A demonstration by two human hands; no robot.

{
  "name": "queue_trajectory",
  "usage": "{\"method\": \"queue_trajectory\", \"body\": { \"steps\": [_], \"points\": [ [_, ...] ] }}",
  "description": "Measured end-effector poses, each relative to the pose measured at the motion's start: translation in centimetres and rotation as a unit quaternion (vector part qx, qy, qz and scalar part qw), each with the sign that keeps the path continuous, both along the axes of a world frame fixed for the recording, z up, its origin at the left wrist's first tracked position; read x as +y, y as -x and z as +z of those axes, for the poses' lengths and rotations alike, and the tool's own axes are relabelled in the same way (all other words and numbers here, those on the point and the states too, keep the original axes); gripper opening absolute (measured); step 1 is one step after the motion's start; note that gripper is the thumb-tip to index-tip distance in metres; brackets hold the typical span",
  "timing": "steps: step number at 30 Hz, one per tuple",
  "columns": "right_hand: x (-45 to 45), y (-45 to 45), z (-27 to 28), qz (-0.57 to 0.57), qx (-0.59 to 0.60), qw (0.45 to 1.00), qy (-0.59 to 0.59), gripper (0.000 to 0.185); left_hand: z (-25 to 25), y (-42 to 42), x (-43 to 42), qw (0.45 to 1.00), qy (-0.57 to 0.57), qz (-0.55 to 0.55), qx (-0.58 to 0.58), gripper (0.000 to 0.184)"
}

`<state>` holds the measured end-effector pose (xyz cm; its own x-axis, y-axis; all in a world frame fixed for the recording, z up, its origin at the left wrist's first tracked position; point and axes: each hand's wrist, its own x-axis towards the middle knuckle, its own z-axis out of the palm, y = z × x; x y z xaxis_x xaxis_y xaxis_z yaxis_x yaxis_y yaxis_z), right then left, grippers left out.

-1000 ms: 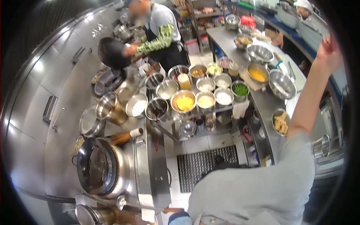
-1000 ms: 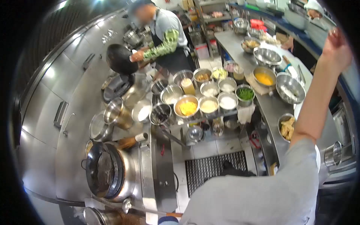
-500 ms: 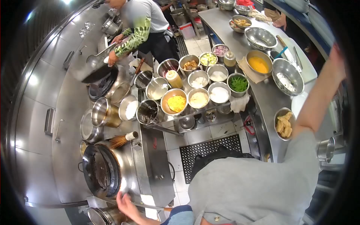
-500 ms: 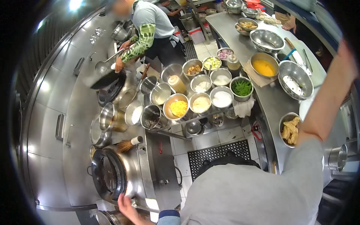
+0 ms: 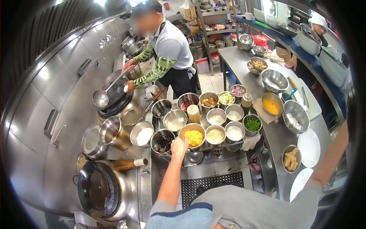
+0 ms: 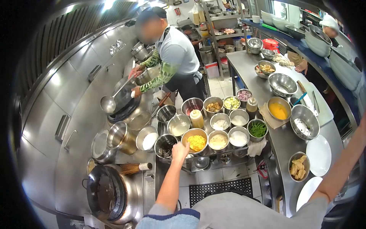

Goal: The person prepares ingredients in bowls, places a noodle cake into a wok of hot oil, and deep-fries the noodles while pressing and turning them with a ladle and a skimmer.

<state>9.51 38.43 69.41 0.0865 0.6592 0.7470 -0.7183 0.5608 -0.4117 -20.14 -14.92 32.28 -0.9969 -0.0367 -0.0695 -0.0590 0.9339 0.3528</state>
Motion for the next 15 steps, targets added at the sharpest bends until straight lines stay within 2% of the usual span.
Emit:
{"method": "queue_trajectory", "body": {
  "steps": [2,3,4,6,8,9,11,12,14,15],
  "points": [
    [-0.5,-0.9,-0.1,0.015,0.017,1.0,0.008,0.026,-1.0,1.4,0.2,0.999,0.0,-0.017,0.03,0.039],
    [-0.9,-1.6,0.1,-0.033,-0.042,0.998,-0.019,0.022,-2.5,2.4,-0.1,1.0,0.008,-0.007,0.023,0.037],
    [-1.1,-2.1,0.3,-0.013,-0.055,0.998,-0.037,0.024,-3.6,3.6,-0.5,1.0,0.018,0.002,0.017,0.036],
    [-1.4,-3.0,-0.1,0.025,-0.078,0.994,-0.065,0.027,-3.6,4.0,-0.7,0.999,0.019,0.021,0.037,0.029],
    [-3.9,-3.3,-1.0,0.013,-0.151,0.984,-0.09,0.033,-1.8,4.1,-1.0,0.998,0.044,-0.031,-0.024,0.025],
    [-4.5,-3.5,-1.5,0.007,-0.181,0.978,-0.104,0.037,-1.3,3.8,-1.1,0.998,0.061,-0.013,-0.023,0.023],
    [1.9,-4.8,-2.6,-0.067,-0.075,0.995,0.027,0.041,-1.3,5.0,-1.5,0.998,0.062,-0.006,0.016,0.022],
    [1.8,-4.2,-3.5,-0.103,-0.117,0.988,0.018,0.043,-1.4,5.3,-2.1,0.998,0.051,-0.017,0.041,0.022],
    [1.6,-3.1,-5.2,-0.176,-0.196,0.965,0.0,0.046,-0.7,6.3,-3.6,0.976,-0.193,-0.008,-0.101,0.018],
    [-1.3,-2.8,-5.7,-0.104,-0.26,0.958,-0.057,0.047,-0.8,6.5,-4.3,0.953,-0.273,-0.035,-0.131,0.013]
  ]
}}
